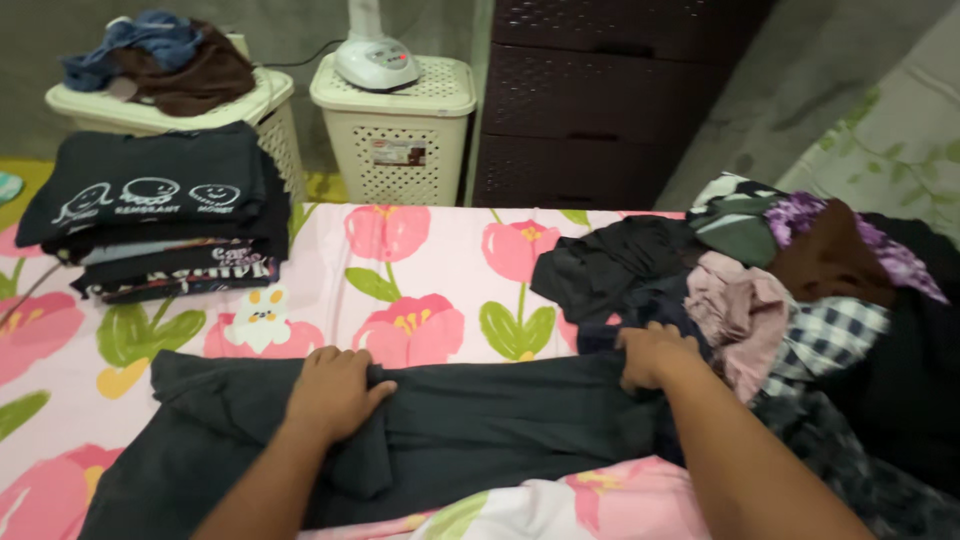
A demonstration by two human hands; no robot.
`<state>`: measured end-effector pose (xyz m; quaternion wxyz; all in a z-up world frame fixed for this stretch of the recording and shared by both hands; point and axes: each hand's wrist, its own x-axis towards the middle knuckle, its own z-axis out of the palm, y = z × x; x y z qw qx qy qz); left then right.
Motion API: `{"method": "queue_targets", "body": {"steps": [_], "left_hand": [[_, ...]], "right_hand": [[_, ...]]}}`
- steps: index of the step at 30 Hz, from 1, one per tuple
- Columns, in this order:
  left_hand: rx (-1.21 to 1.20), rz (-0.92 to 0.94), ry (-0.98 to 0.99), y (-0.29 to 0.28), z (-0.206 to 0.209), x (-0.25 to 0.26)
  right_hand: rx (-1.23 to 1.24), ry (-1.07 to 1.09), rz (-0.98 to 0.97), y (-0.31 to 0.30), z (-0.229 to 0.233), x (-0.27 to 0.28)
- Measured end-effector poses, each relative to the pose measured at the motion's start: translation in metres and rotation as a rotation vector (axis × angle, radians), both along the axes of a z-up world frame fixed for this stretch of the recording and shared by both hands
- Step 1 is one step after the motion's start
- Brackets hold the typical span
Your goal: The person picks up a t-shirt from a bed, spreads it out by hand, and folds it into a square. Then, the person picks up a pair of patterned shorts and folds them before placing them on a stack.
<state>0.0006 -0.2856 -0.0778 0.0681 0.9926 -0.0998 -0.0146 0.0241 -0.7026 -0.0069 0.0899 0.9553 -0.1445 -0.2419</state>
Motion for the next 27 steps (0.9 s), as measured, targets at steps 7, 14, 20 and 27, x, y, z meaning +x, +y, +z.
{"method": "queue_targets", "body": {"steps": [7, 14, 20, 27], "left_hand": [[0.008, -0.046, 0.056, 0.023, 0.002, 0.022], [0.116, 0.046, -0.196, 0.009, -0.01, 0.028], [-0.605, 0.168, -0.085, -0.102, 0.012, 0.002], [-0.833, -0.152, 0.291, -0.27, 0.023, -0.04]], "right_hand": [[0.359, -0.44, 0.239, -0.023, -0.023, 0.001], [0.649, -0.85, 0.082, -0.023, -0.033, 0.021], [0.904, -0.611, -0.04, -0.055, -0.067, 0.037], [0.871, -0.874, 0.005, -0.059, -0.08, 0.029]]}}
